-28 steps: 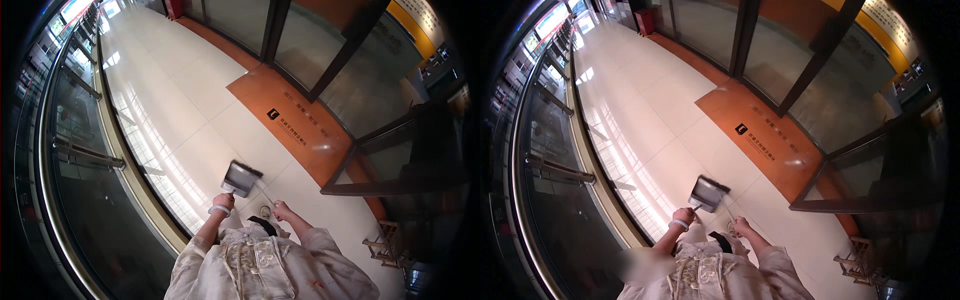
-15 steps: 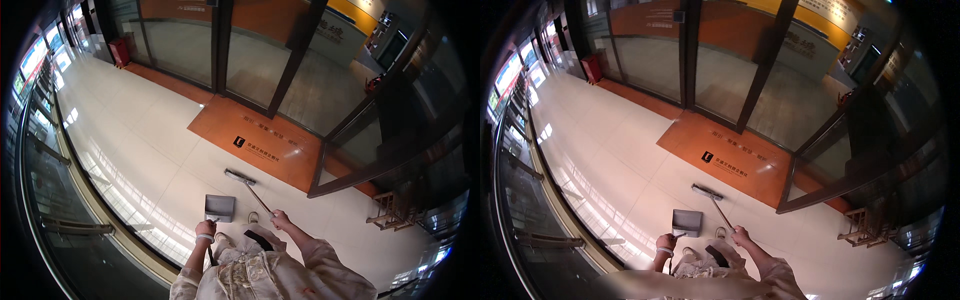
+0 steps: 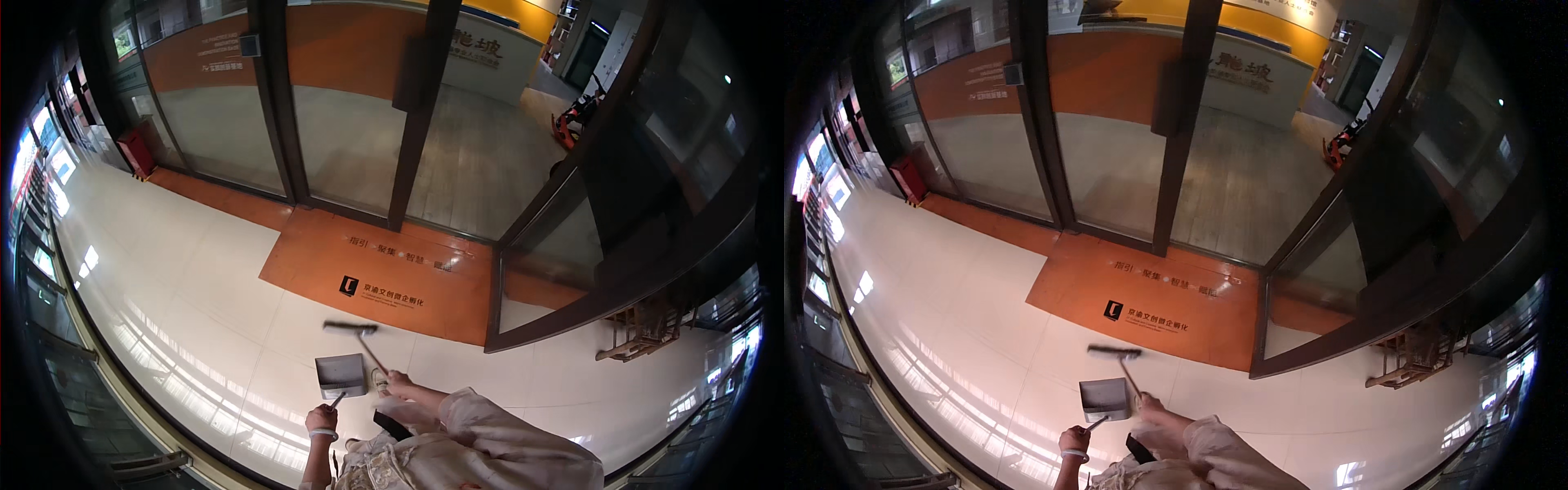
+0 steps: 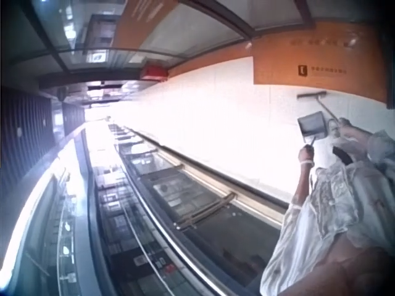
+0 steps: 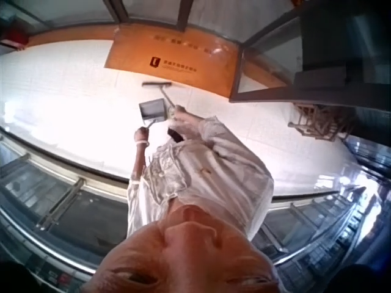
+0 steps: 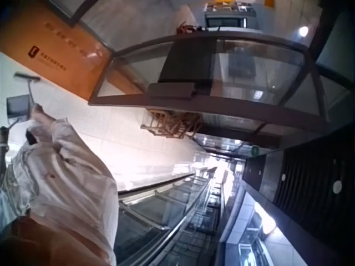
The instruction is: The recorder is sweeping the floor in a long hallway using a broom and dustpan.
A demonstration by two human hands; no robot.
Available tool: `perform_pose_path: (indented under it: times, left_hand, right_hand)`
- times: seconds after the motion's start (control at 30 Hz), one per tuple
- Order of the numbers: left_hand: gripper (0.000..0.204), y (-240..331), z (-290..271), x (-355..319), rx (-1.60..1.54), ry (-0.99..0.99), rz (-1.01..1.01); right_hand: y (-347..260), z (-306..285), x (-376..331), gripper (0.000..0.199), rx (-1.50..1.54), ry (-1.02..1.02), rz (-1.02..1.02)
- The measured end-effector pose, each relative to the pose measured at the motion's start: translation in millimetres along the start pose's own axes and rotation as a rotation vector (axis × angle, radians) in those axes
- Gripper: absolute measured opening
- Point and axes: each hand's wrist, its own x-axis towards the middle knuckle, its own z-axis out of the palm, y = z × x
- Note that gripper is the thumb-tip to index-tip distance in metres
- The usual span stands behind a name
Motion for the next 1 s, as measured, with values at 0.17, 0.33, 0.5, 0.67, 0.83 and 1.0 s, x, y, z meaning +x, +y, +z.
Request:
perform_pose_path:
  times: [0.17, 0.33, 0.5, 0.67, 0.83, 1.0]
  left_hand:
    - [0.017, 34, -22, 20, 0.046, 0.035, -0.062]
    - [0.017, 31, -36, 26, 0.03, 0.092, -0.123]
    - [0.019, 35, -49, 54, -0.039, 0.144, -0.114]
    - [0.022, 19, -46, 100, -0.014, 0.199, -0.088]
    - [0.02, 5, -51, 149, -0.045, 0.03, -0.046]
    - [0.026, -1, -88, 181, -0.183, -0.037, 0.034]
  right_hand:
    - [-2, -89, -25, 0.031, 0.171, -0.461, 0.11]
    - [-10, -131, -19, 0.022, 0.261, -0.385, -0.001]
    - [-78, -143, 13, 0.026, 0.242, -0.224, -0.022]
    - [-116, -97, 98, 0.035, 0.006, 0.29, -0.381]
    - [-170, -94, 103, 0.037, 0.053, 0.094, -0.224]
    - [-205, -63, 76, 0.032, 0.081, -0.036, 0.04]
